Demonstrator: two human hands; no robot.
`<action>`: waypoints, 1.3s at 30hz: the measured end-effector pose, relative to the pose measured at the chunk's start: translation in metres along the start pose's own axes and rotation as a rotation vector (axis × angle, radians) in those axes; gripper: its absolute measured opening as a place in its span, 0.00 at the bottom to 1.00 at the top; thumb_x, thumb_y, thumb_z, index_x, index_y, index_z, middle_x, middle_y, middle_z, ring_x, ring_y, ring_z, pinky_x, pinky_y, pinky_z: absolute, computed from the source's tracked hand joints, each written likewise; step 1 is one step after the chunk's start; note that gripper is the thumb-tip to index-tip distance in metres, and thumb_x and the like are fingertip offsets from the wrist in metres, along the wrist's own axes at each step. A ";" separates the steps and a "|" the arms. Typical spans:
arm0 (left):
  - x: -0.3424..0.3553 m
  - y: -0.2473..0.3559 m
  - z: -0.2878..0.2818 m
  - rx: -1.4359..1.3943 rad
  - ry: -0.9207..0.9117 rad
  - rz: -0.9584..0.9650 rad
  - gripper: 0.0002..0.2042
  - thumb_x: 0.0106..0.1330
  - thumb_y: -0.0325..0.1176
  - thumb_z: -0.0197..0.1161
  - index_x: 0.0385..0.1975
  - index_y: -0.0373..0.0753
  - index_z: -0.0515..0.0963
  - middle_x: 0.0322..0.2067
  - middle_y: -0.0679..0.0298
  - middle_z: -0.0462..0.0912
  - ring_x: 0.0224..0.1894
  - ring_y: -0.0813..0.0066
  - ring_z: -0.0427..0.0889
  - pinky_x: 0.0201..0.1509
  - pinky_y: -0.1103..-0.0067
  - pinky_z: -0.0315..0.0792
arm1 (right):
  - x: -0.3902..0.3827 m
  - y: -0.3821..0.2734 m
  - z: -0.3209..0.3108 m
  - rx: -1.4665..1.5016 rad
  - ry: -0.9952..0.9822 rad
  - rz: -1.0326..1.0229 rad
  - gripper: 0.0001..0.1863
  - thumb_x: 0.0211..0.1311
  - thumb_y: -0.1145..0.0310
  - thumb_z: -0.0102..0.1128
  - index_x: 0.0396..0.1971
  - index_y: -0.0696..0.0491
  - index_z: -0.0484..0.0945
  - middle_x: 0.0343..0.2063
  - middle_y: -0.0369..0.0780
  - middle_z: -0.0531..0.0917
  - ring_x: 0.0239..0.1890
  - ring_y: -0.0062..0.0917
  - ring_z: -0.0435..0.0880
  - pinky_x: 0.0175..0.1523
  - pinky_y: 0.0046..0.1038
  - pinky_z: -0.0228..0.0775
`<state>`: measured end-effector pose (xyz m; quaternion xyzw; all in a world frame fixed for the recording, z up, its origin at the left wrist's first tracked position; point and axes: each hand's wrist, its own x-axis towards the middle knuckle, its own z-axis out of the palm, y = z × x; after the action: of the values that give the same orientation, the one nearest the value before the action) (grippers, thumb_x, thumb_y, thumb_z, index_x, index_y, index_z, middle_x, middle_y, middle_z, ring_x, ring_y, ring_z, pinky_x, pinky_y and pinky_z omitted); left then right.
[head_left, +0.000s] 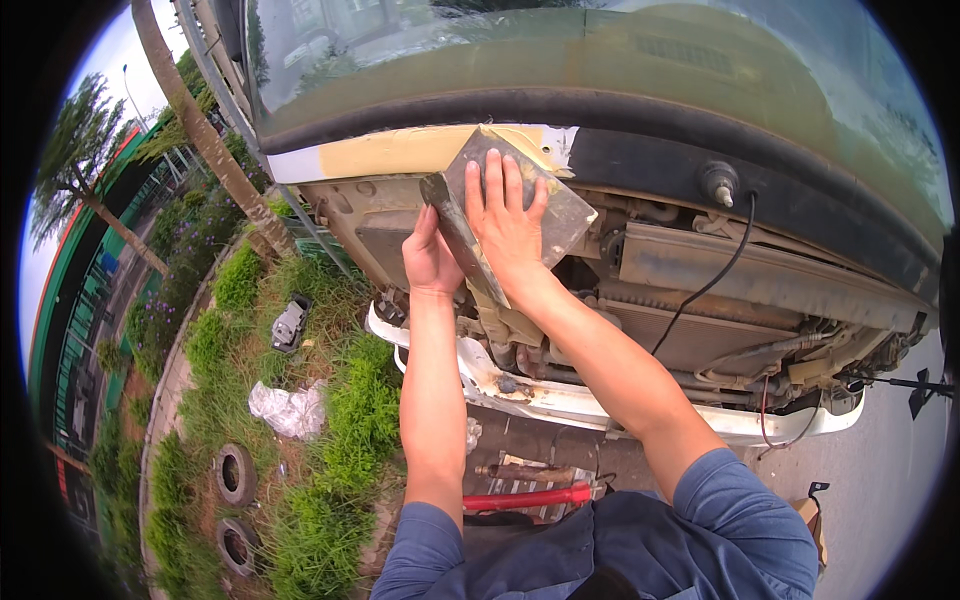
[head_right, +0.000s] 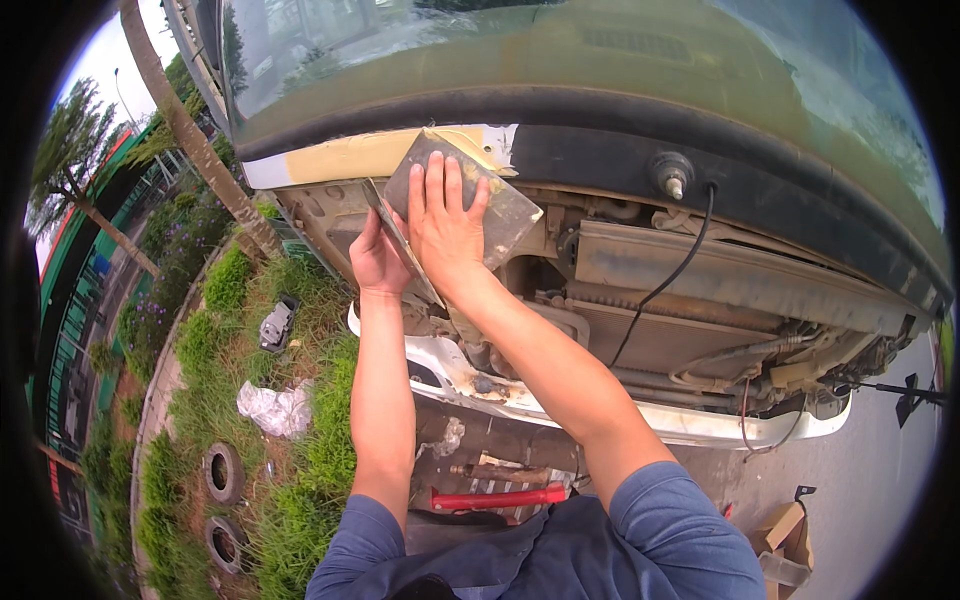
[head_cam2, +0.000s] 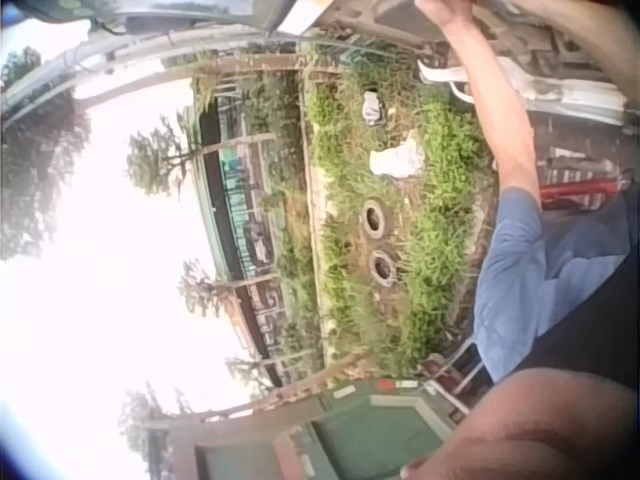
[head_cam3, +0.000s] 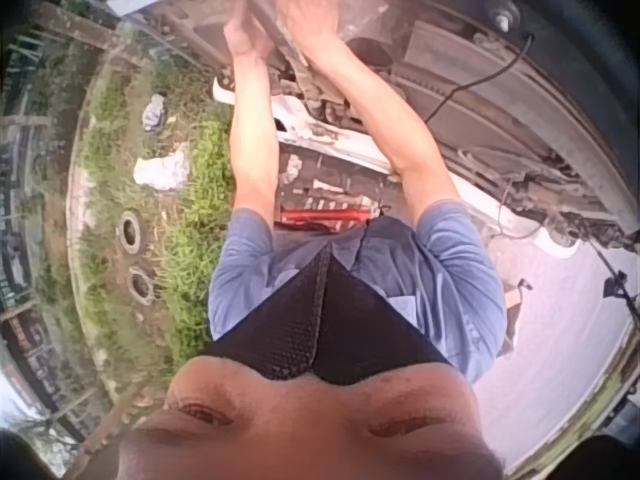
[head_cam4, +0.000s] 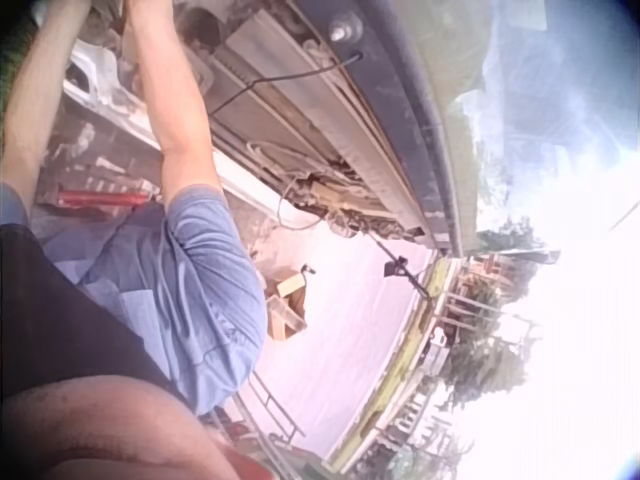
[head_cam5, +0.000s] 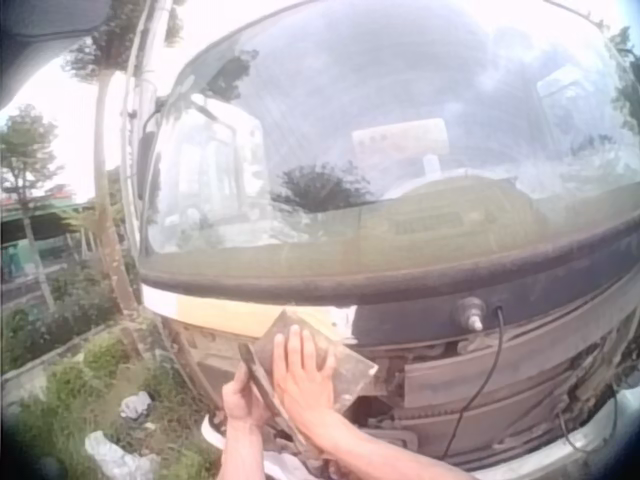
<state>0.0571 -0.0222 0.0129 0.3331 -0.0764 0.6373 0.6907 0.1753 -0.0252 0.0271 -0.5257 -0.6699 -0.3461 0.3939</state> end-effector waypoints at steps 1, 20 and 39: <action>-0.001 -0.001 0.000 -0.004 0.013 -0.004 0.15 0.76 0.36 0.46 0.51 0.34 0.74 0.49 0.59 0.82 0.50 0.69 0.81 0.57 0.73 0.75 | 0.000 0.000 0.000 -0.023 0.009 -0.003 0.29 0.57 0.64 0.56 0.61 0.48 0.69 0.64 0.45 0.67 0.65 0.36 0.66 0.62 0.56 0.51; -0.041 -0.023 -0.040 0.010 0.185 0.063 0.13 0.75 0.41 0.47 0.45 0.41 0.76 0.50 0.58 0.80 0.60 0.61 0.72 0.67 0.65 0.61 | -0.034 -0.004 0.007 0.173 -0.135 -0.165 0.29 0.61 0.64 0.51 0.64 0.53 0.67 0.66 0.48 0.64 0.68 0.38 0.61 0.66 0.57 0.48; -0.036 -0.075 0.030 -0.084 0.062 0.079 0.13 0.78 0.41 0.42 0.36 0.41 0.68 0.22 0.68 0.76 0.28 0.75 0.75 0.46 0.74 0.69 | -0.011 0.062 -0.047 0.122 -0.264 -0.296 0.29 0.62 0.61 0.51 0.66 0.42 0.67 0.69 0.36 0.63 0.71 0.33 0.58 0.69 0.60 0.41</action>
<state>0.1302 -0.0665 -0.0102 0.2804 -0.0948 0.6704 0.6805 0.2448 -0.0584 0.0414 -0.4373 -0.8054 -0.2871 0.2786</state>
